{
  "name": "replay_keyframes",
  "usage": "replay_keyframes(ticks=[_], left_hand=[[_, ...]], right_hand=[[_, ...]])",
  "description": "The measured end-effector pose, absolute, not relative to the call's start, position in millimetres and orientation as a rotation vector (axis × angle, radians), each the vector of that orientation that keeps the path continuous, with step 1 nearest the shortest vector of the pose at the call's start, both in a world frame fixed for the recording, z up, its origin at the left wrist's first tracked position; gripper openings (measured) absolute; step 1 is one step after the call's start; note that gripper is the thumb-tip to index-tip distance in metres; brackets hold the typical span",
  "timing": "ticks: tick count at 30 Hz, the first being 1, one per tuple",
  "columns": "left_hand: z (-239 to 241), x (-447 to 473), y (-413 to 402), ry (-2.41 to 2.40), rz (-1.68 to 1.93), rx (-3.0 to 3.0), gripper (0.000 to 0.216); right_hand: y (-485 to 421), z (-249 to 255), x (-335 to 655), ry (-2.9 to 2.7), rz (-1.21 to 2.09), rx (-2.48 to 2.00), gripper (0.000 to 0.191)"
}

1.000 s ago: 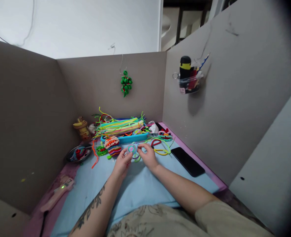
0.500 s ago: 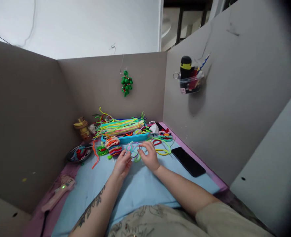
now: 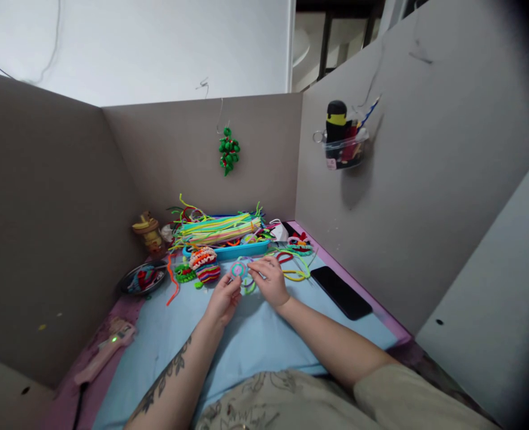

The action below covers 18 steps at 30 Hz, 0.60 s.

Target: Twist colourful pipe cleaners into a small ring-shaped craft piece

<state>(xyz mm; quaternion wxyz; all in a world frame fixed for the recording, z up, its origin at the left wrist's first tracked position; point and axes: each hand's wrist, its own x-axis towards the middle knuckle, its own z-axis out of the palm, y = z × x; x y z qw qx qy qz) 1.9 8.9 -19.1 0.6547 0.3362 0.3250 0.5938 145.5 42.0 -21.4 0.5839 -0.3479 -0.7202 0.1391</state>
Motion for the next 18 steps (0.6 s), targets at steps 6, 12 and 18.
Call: replay_keyframes(ticks=[6,12,18], left_hand=[[-17,2,8,0.782,1.319,0.821,0.034],[-23,-3,12,0.818,1.296,0.887,0.032],[-25,-4,14,0.852,1.264,0.908,0.036]], right_hand=[[46,-22,146,-1.669,0.403,-0.781,0.017],[54,-25,146,-1.619,0.526,-0.869,0.012],[60,-33,144,-1.583,0.735,-0.899,0.011]])
